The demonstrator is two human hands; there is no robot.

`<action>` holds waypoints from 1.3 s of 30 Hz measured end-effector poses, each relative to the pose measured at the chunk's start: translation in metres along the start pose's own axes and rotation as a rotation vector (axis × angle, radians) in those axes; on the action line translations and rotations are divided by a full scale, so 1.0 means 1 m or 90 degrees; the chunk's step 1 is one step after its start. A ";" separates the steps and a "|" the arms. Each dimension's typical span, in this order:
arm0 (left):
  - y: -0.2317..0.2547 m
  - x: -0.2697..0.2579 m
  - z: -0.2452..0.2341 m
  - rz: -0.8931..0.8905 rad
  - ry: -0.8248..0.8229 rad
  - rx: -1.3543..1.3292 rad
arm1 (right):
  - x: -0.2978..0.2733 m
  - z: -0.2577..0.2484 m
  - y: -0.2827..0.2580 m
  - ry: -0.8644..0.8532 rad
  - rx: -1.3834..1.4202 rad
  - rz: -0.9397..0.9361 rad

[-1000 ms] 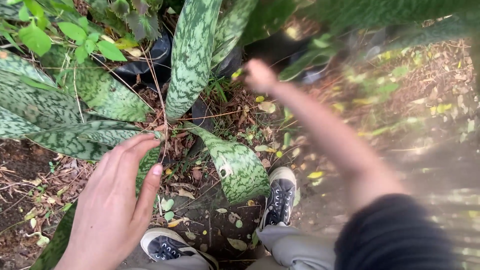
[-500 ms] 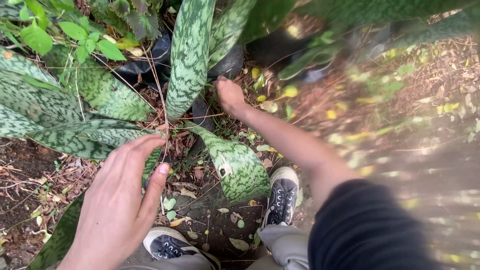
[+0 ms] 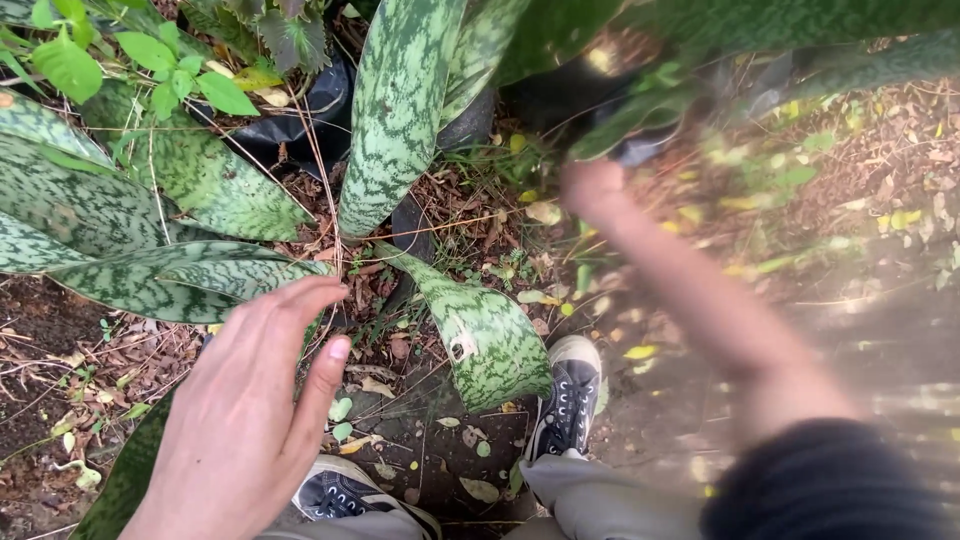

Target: Weeding various potted plants by hand in an outdoor nursery area.

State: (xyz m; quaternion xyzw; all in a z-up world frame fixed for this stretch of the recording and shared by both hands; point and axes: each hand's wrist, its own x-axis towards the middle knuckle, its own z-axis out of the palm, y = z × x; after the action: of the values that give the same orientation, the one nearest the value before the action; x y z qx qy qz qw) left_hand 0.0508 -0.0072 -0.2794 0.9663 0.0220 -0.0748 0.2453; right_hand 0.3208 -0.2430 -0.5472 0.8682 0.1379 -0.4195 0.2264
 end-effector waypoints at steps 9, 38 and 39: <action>0.007 0.000 0.003 -0.006 0.002 0.015 | 0.039 -0.004 -0.123 0.440 0.502 -0.318; 0.002 0.001 0.005 -0.088 -0.038 0.044 | 0.032 -0.003 -0.110 0.292 0.130 -0.491; 0.003 0.001 0.003 -0.076 -0.038 0.029 | 0.033 0.001 -0.101 0.231 0.183 -0.465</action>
State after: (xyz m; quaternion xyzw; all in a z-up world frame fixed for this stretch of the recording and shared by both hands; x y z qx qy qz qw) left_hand 0.0511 -0.0112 -0.2811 0.9660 0.0707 -0.1184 0.2188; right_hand 0.2966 -0.1550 -0.6024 0.8448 0.4136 -0.3279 -0.0882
